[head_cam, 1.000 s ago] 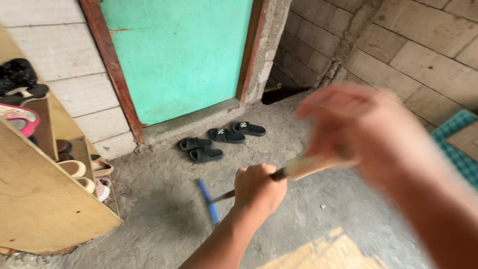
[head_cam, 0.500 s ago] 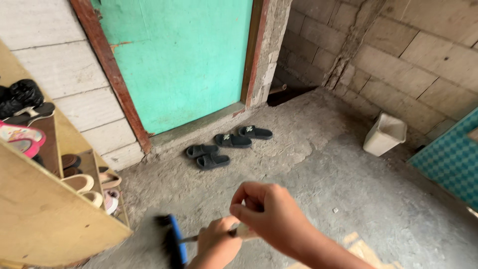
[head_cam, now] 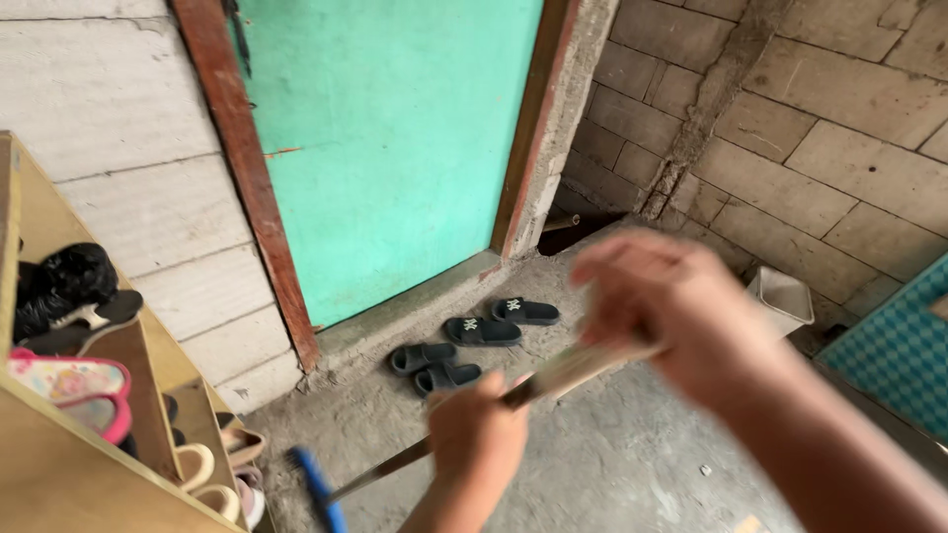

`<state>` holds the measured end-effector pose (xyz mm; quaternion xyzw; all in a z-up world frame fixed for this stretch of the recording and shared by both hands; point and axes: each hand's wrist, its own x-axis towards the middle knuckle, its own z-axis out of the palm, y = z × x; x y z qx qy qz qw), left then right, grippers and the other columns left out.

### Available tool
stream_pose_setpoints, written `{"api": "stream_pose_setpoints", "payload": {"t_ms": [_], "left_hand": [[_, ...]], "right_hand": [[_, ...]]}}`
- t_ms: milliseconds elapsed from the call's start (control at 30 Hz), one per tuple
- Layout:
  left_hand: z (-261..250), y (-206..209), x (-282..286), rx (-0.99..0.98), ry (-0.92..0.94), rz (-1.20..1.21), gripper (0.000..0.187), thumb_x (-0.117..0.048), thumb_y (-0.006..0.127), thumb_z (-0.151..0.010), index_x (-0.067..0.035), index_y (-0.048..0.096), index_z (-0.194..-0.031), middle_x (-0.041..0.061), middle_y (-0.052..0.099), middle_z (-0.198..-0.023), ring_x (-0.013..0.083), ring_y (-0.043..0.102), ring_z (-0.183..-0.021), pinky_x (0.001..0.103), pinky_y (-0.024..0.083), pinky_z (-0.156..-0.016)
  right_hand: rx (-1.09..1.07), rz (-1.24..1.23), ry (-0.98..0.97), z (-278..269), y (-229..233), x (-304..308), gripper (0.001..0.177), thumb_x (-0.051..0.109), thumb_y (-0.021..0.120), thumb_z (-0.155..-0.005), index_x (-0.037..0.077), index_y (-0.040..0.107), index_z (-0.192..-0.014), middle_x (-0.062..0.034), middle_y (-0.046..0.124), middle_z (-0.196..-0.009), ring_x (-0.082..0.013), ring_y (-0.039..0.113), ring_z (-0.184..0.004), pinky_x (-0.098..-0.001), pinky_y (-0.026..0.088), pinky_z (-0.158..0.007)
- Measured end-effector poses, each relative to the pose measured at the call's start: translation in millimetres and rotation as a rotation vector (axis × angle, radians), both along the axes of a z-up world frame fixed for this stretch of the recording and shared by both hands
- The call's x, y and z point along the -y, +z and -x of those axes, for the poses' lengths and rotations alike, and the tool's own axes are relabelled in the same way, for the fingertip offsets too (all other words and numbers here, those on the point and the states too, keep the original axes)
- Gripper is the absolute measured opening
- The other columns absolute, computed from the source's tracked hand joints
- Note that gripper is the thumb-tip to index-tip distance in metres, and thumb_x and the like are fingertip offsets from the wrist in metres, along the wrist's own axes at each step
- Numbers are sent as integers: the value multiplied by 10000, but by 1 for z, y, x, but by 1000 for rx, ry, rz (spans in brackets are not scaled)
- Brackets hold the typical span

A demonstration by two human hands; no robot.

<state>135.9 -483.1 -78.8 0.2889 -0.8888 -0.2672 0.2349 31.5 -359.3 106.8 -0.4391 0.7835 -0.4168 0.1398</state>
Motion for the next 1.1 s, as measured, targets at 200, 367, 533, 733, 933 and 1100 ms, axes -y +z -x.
{"api": "stream_pose_setpoints", "payload": {"t_ms": [200, 367, 533, 733, 933, 1100], "left_hand": [[-58, -68, 112, 360, -47, -271, 248, -327, 608, -916, -162, 661, -739, 70, 714, -706, 295, 710, -741, 458, 479, -746], [-37, -42, 126, 115, -126, -60, 258, -306, 619, -917, -153, 641, -710, 70, 696, -639, 276, 674, -635, 443, 460, -715], [-19, 9, 147, 154, -128, -74, 327, -390, 590, -976, -166, 599, -738, 46, 635, -564, 248, 576, -510, 406, 444, -751], [-43, -44, 199, 415, -100, -267, 259, -331, 591, -937, -162, 691, -767, 67, 714, -696, 250, 689, -693, 430, 473, -847], [-21, -40, 171, 79, -104, -162, 293, -340, 622, -903, -153, 728, -703, 132, 706, -662, 369, 698, -689, 480, 501, -670], [-4, 17, 160, 111, -159, -17, 447, -437, 558, -994, -146, 681, -677, 106, 683, -585, 340, 683, -549, 476, 511, -629]], "right_hand": [[317, -205, -182, -97, -58, 132, 186, 188, 704, -916, 10, 750, -948, -123, 668, -734, -153, 584, -600, -292, 492, -551], [190, -245, -244, -87, -14, 153, 198, 249, 653, -941, 111, 792, -973, -41, 694, -671, -125, 657, -580, -290, 533, -522], [308, 9, -357, -48, 33, 170, 247, 210, 606, -984, 8, 739, -1033, -112, 609, -675, -187, 554, -516, -344, 538, -531], [302, -184, -301, -91, -49, 223, 168, 189, 679, -921, 43, 745, -971, -54, 680, -693, -107, 582, -552, -223, 496, -503], [244, -268, -434, -92, -13, 208, 188, 230, 686, -926, 53, 746, -909, -73, 667, -637, -146, 534, -486, -256, 431, -439], [334, 34, -459, -53, 41, 181, 246, 171, 619, -1017, -36, 700, -1121, -160, 637, -725, -228, 618, -552, -374, 618, -536]]}}
